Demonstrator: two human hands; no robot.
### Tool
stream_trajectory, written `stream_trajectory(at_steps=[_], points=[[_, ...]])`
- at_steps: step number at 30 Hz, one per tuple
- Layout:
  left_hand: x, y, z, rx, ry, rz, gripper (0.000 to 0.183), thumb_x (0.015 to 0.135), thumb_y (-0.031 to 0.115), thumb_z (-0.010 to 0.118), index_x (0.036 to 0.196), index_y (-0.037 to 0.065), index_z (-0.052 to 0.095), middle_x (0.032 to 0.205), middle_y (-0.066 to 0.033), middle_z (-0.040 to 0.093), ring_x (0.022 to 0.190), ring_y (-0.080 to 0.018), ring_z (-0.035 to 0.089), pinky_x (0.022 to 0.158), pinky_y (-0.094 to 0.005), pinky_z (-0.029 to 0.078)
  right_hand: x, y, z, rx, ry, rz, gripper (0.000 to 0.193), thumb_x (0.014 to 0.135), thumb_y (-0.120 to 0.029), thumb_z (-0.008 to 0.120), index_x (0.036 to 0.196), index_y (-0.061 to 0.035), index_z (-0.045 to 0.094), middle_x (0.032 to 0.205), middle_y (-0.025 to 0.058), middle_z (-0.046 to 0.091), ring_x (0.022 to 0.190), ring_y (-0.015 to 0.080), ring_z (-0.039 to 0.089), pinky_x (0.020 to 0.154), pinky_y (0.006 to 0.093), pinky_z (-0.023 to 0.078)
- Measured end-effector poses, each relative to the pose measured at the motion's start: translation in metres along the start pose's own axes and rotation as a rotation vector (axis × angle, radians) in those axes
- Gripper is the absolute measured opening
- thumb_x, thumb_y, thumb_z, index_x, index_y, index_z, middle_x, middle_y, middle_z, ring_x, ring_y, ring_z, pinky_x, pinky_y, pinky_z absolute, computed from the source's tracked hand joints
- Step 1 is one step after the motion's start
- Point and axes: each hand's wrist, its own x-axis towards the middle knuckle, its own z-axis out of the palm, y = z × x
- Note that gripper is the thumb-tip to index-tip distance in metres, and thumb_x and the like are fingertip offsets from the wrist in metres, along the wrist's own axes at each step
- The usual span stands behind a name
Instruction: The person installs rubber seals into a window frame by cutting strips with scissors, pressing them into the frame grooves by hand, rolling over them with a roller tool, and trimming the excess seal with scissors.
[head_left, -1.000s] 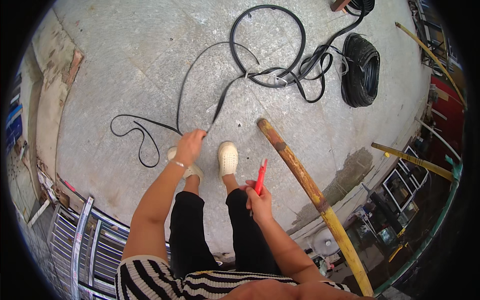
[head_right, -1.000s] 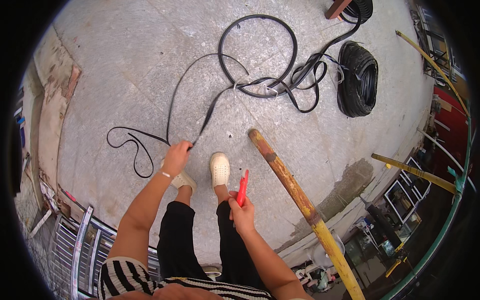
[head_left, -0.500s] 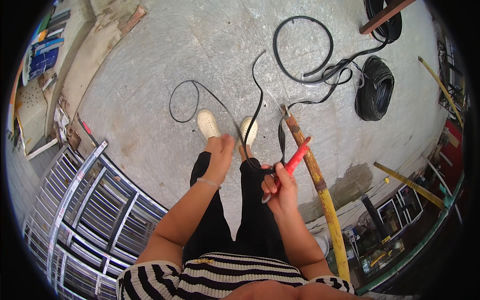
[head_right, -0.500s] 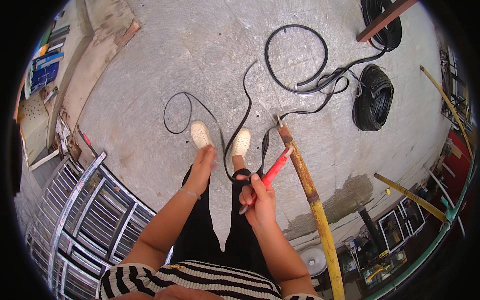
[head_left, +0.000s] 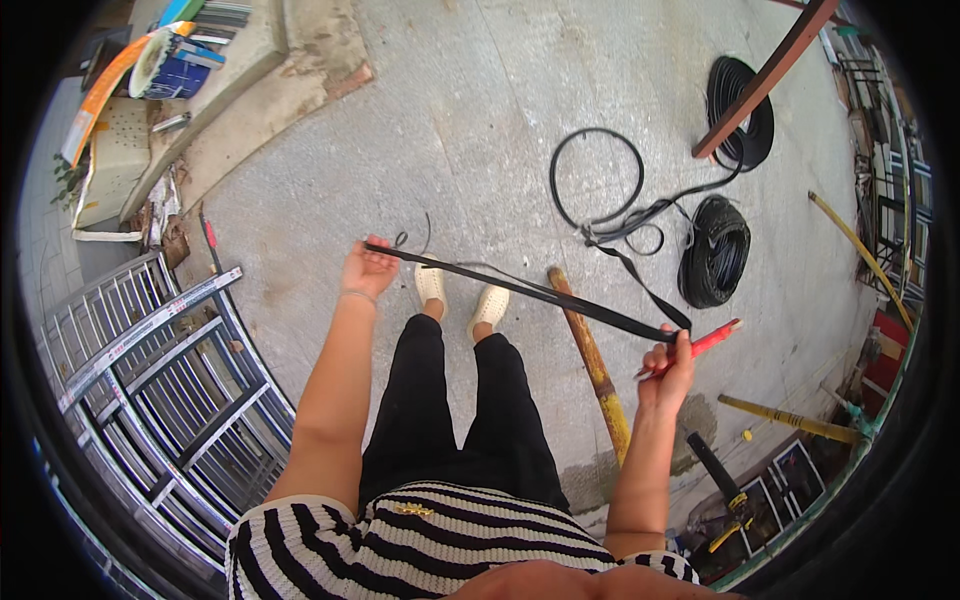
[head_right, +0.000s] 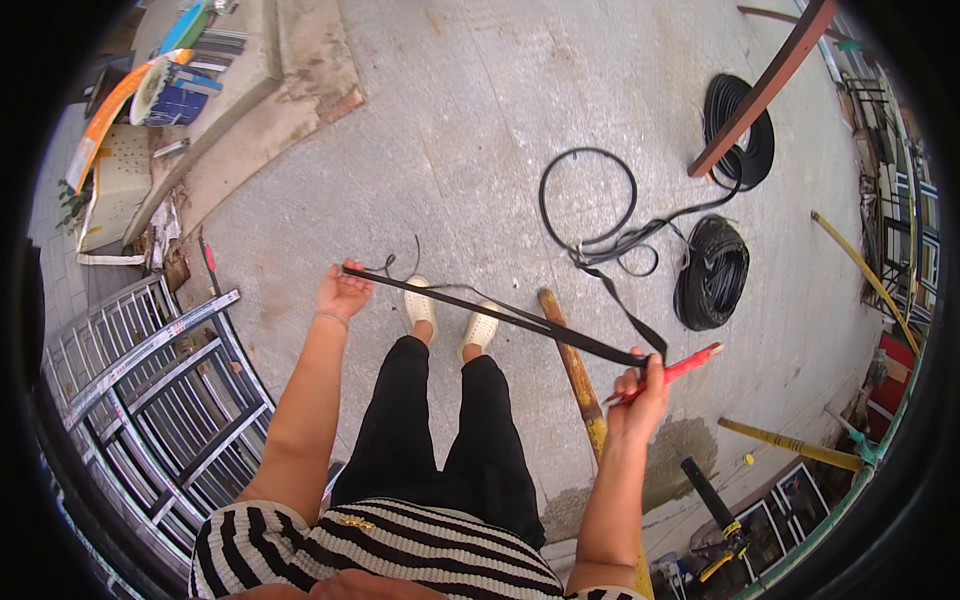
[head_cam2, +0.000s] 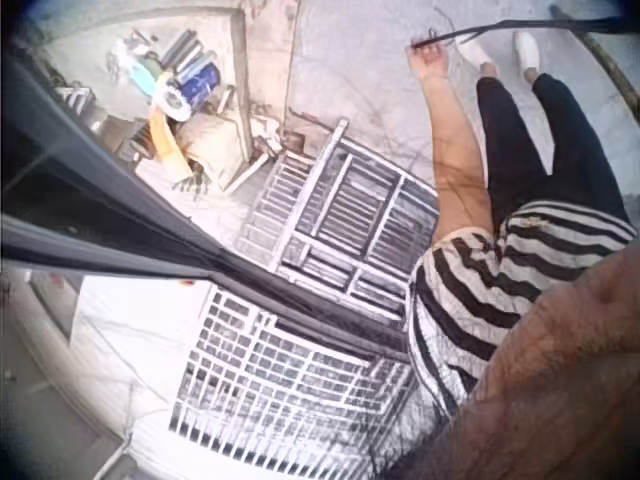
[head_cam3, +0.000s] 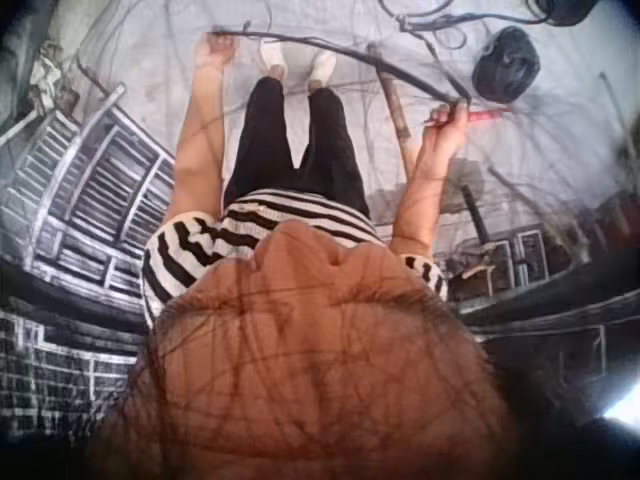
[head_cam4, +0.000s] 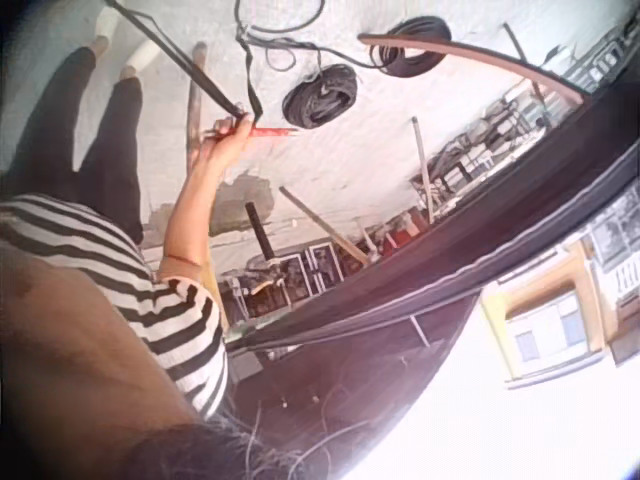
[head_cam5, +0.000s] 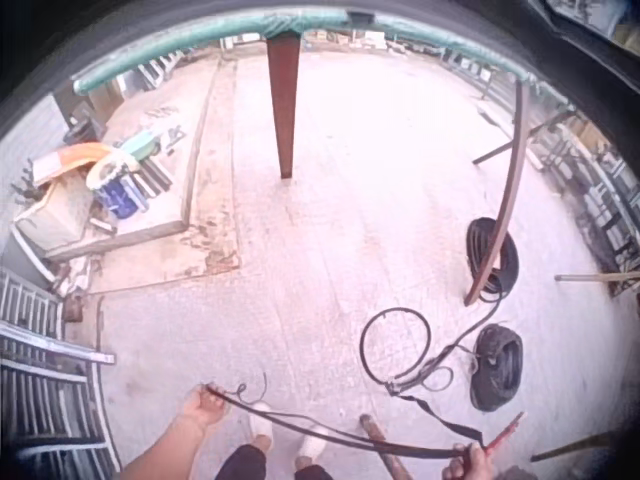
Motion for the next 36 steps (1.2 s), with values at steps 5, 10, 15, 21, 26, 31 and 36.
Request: stream_trajectory(at_steps=[5,10,15,21,26,31,36], points=[[-0.102,0.010,0.039,0.223,-0.355,0.327,0.015,0.098,0.023,0.054,0.100,0.011,0.062,0.094,-0.0017,0.066,0.089,-0.0159,0.062,0.078,-0.0338,0.050,0.039,-0.020,-0.024,-0.209,0.098,-0.130,0.021,0.091,-0.023,0.064,0.100,-0.0051,0.056,0.095,0.0124,0.069,0.042,0.0063,0.042,0.038,0.0213,0.036],[-0.241,-0.078,0.086,0.507,-0.660,0.403,0.013,0.095,0.012,0.059,0.108,0.008,0.061,0.100,-0.0085,0.067,0.090,-0.0167,0.065,0.079,-0.0285,0.054,-0.054,-0.006,0.046,-0.434,-0.309,-0.086,0.024,0.089,-0.021,0.066,0.107,-0.0058,0.063,0.076,0.0009,0.066,0.045,0.0044,0.042,0.040,0.0214,0.034],[-0.305,-0.155,0.102,0.738,-0.803,0.620,0.015,0.094,0.009,0.060,0.108,0.005,0.062,0.103,-0.0066,0.067,0.099,-0.0143,0.062,0.089,-0.0280,0.046,-0.137,-0.020,0.114,-0.370,-0.848,-0.402,0.037,0.091,-0.008,0.063,0.127,-0.0023,0.055,0.089,0.0034,0.064,0.070,0.0076,0.059,0.056,0.0211,0.044],[-0.360,-0.132,0.131,0.668,-0.784,0.696,0.021,0.095,0.018,0.060,0.110,0.004,0.067,0.111,-0.0037,0.061,0.110,-0.0115,0.052,0.099,-0.0286,0.037,-0.148,-0.074,0.152,-0.686,-1.032,-0.875,0.029,0.091,-0.009,0.063,0.118,0.0035,0.059,0.111,0.0092,0.063,0.099,0.0133,0.058,0.085,0.0282,0.047],[-0.389,-0.141,0.164,0.840,-0.892,0.841,0.025,0.094,0.024,0.060,0.112,0.008,0.068,0.131,-0.0060,0.051,0.123,-0.0175,0.044,0.103,-0.0338,0.034,-0.168,-0.097,0.184,-0.304,-1.087,-0.337,0.029,0.095,-0.013,0.060,0.120,0.0001,0.054,0.098,0.0066,0.064,0.086,0.0146,0.059,0.083,0.0286,0.048],[-0.384,-0.085,0.173,0.492,-0.638,0.196,0.017,0.093,0.031,0.060,0.101,0.017,0.065,0.104,0.0007,0.064,0.105,-0.0153,0.052,0.094,-0.0308,0.035,-0.158,-0.099,0.203,-0.676,-1.148,-0.518,0.020,0.093,-0.018,0.064,0.100,0.0001,0.061,0.069,-0.0001,0.054,0.064,0.0102,0.051,0.061,0.0273,0.043],[-0.278,0.000,0.162,0.213,-0.391,0.049,0.017,0.096,0.034,0.053,0.088,0.019,0.058,0.091,0.0049,0.062,0.084,-0.0121,0.053,0.075,-0.0290,0.039,-0.134,-0.130,0.193,-0.965,-0.916,-0.652,0.027,0.089,-0.023,0.066,0.102,-0.0003,0.063,0.070,0.0047,0.056,0.066,0.0140,0.051,0.064,0.0315,0.044]])
